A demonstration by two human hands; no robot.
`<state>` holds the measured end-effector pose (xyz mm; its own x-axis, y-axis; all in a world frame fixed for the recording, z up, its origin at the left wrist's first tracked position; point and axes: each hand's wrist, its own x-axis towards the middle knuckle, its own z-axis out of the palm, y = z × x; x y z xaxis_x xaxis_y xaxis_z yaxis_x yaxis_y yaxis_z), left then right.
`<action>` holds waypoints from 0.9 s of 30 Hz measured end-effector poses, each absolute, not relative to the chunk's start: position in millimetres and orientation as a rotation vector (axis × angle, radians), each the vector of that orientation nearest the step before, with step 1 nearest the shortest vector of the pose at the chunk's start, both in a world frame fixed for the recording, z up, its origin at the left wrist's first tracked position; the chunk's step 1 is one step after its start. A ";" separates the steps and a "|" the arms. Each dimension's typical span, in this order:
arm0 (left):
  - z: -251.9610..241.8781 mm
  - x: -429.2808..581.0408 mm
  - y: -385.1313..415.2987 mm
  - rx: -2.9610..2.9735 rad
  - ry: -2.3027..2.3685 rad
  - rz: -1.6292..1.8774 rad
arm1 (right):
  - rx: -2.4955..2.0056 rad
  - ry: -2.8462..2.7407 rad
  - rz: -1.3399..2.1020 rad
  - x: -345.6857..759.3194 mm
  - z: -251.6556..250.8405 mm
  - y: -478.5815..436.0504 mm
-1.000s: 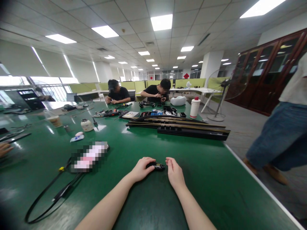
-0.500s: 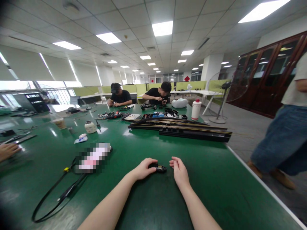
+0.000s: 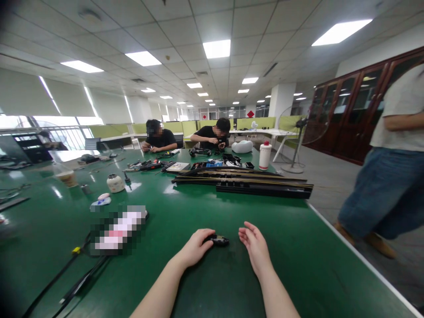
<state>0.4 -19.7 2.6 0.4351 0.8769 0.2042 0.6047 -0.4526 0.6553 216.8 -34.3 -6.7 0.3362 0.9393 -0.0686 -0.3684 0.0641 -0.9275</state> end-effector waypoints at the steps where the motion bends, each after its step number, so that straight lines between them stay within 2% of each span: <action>1: 2.6 0.6 -20.0 2.195 1.240 0.729 | -1.085 -0.680 1.130 216.4 -6.4 -35.0; 6: 2.5 1.7 -21.5 2.167 1.253 0.735 | -1.172 -0.772 1.130 212.0 -3.3 -32.6; 15: 3.7 4.3 -24.3 2.226 1.453 0.536 | -1.402 -1.417 0.908 197.9 -7.3 -38.5; 27: 2.8 7.2 -22.7 2.268 1.459 0.579 | -1.445 -1.478 0.824 196.5 -4.3 -39.0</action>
